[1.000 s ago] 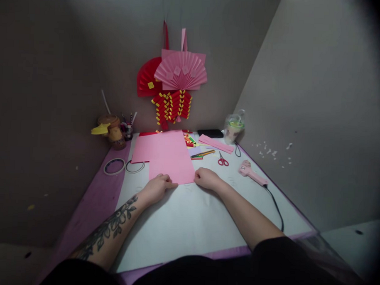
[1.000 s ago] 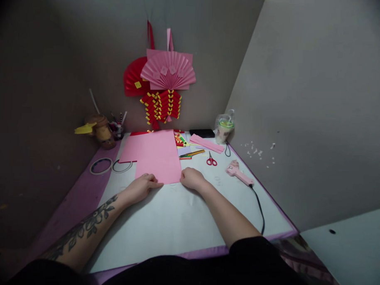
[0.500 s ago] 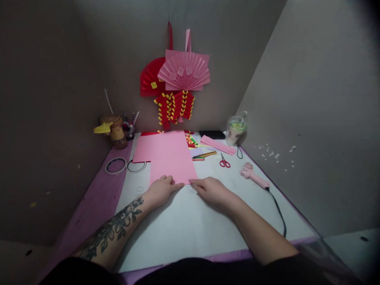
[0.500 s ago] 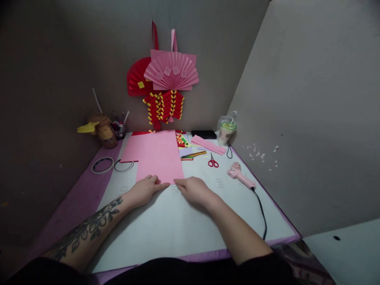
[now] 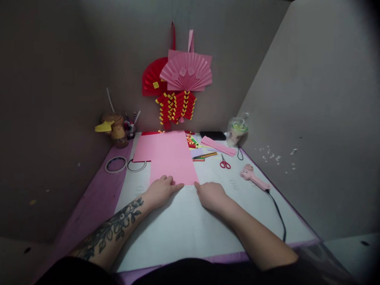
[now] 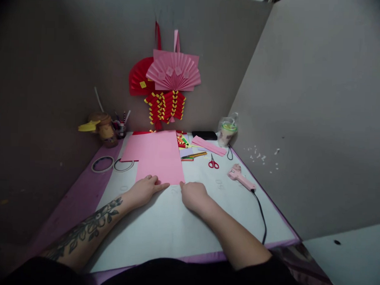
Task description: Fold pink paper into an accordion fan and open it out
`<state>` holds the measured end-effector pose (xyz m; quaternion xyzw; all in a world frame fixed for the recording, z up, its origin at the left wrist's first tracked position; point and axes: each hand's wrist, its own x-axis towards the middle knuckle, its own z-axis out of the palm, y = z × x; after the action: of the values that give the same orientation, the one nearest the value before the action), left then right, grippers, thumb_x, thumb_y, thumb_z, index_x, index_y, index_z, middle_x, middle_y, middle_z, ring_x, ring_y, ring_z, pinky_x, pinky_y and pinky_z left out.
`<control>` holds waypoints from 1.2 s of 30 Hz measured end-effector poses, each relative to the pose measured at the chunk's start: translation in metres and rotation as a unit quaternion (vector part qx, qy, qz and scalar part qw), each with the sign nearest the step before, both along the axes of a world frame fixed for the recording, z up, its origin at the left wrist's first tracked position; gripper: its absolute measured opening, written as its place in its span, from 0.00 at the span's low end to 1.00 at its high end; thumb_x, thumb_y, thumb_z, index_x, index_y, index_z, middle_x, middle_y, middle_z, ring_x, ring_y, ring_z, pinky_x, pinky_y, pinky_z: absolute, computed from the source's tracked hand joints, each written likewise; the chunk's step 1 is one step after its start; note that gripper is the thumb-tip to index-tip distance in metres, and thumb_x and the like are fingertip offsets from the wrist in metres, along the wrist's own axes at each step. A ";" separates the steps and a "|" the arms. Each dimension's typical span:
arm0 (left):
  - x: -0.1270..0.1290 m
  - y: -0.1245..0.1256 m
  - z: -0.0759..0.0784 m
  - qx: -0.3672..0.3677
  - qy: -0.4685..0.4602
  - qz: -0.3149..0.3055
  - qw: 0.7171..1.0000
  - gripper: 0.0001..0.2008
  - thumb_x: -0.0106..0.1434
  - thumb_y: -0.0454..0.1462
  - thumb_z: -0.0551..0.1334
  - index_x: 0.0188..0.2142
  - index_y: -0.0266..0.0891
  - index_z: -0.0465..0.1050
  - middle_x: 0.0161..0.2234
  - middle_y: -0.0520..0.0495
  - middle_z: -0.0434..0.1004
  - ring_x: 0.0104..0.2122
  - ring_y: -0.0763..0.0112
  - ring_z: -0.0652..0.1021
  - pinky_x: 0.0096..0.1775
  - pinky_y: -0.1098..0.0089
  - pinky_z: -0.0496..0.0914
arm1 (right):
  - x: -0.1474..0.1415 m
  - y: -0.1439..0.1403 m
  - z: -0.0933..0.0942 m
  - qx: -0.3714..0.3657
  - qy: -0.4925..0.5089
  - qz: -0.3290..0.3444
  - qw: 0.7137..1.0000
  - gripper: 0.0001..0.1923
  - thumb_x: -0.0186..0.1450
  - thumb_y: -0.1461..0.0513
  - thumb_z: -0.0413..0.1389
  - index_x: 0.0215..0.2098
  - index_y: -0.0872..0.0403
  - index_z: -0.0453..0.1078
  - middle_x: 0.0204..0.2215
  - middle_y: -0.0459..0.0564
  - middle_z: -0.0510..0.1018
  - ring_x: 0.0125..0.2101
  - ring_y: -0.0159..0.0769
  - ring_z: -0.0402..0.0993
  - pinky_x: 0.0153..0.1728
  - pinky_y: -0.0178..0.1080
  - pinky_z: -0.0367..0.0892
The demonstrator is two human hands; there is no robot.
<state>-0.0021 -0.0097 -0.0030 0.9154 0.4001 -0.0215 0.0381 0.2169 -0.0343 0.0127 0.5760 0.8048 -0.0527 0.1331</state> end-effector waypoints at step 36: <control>-0.038 -0.024 0.045 -0.032 0.174 0.165 0.970 0.16 0.65 0.33 0.49 0.39 0.33 0.76 0.35 0.34 0.74 0.36 0.55 0.75 0.34 0.60 0.67 | -0.001 -0.002 0.003 0.009 0.051 0.001 0.999 0.19 0.67 0.58 0.41 0.49 0.51 0.70 0.36 0.58 0.79 0.36 0.46 0.76 0.33 0.40 0.63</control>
<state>-0.0403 -0.0340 0.0421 0.8172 0.5451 -0.1870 0.0005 0.2158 -0.0365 0.0153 0.5730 0.8116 -0.0743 0.0870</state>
